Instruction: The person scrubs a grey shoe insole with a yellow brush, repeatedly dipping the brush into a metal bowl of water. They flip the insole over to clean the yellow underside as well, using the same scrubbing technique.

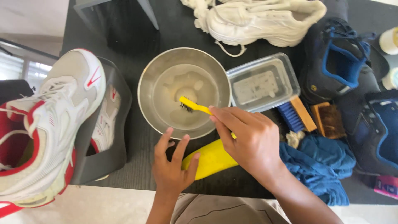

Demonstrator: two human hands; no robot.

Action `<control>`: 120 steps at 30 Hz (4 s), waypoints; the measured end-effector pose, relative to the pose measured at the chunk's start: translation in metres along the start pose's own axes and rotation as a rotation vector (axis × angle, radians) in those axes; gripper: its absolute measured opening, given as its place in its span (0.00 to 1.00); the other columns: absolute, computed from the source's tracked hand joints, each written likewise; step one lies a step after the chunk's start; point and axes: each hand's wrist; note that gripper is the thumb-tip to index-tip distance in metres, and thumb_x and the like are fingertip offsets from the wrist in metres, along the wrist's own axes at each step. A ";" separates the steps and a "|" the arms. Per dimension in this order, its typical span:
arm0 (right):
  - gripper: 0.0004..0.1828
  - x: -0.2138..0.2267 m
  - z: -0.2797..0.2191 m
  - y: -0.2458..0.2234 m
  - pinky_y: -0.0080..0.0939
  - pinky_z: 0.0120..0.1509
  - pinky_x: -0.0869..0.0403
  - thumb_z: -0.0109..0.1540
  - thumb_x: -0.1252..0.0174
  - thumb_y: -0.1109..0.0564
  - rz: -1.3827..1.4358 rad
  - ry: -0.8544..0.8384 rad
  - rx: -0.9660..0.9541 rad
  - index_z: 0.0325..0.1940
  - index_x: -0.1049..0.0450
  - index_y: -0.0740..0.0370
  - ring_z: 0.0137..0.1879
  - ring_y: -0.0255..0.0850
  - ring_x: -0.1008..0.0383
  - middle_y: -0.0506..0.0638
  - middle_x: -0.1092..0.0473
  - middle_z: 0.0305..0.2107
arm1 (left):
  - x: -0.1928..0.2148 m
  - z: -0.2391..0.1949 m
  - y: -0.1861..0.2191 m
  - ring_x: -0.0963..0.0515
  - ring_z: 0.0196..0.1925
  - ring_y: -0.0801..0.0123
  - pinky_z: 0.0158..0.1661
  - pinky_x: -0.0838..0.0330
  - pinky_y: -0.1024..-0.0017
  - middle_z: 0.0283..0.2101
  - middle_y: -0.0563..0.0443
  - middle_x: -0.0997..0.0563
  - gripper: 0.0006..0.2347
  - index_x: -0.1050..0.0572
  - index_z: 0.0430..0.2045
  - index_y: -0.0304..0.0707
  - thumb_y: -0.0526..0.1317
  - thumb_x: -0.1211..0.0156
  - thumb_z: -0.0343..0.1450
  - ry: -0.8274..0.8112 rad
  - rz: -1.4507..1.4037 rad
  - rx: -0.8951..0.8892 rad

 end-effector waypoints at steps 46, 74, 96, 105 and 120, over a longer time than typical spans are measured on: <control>0.13 0.051 -0.072 0.127 0.43 0.45 0.33 0.68 0.49 0.69 0.258 -0.047 -0.419 0.54 0.25 0.68 0.36 0.44 0.32 0.55 0.23 0.40 | -0.040 0.071 0.091 0.20 0.56 0.51 0.53 0.22 0.60 0.55 0.40 0.23 0.10 0.21 0.46 0.38 0.41 0.44 0.75 -0.373 -0.101 -0.175; 0.09 0.023 -0.117 0.078 0.52 0.45 0.42 0.60 0.31 0.45 -0.013 -0.172 -0.200 0.27 0.17 0.44 0.34 0.39 0.34 0.38 0.31 0.22 | -0.007 0.009 0.057 0.24 0.64 0.52 0.60 0.27 0.56 0.63 0.46 0.24 0.20 0.24 0.56 0.46 0.51 0.37 0.72 -0.368 0.025 -0.143; 0.19 0.025 -0.099 0.090 0.55 0.42 0.46 0.65 0.33 0.47 -0.129 -0.113 -0.129 0.20 0.24 0.49 0.31 0.41 0.35 0.41 0.34 0.20 | -0.008 0.007 0.054 0.24 0.62 0.53 0.57 0.25 0.59 0.62 0.46 0.23 0.19 0.23 0.54 0.44 0.51 0.36 0.72 -0.332 0.019 -0.158; 0.09 0.040 -0.123 0.086 0.58 0.53 0.43 0.62 0.30 0.44 -0.213 -0.189 -0.189 0.28 0.18 0.42 0.36 0.40 0.32 0.37 0.30 0.25 | -0.008 0.008 0.052 0.24 0.64 0.49 0.59 0.27 0.57 0.62 0.43 0.23 0.16 0.21 0.54 0.42 0.46 0.46 0.76 -0.415 -0.021 -0.128; 0.10 0.031 -0.145 0.068 0.60 0.56 0.44 0.62 0.32 0.46 -0.142 -0.121 -0.199 0.26 0.20 0.42 0.36 0.40 0.31 0.37 0.31 0.22 | -0.011 0.001 0.052 0.24 0.64 0.50 0.61 0.29 0.55 0.63 0.44 0.23 0.18 0.22 0.56 0.43 0.47 0.49 0.75 -0.444 -0.001 -0.105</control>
Point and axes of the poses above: each hand's wrist, its own z-axis towards the middle knuckle, its own x-axis out of the back of the hand, y = z × x
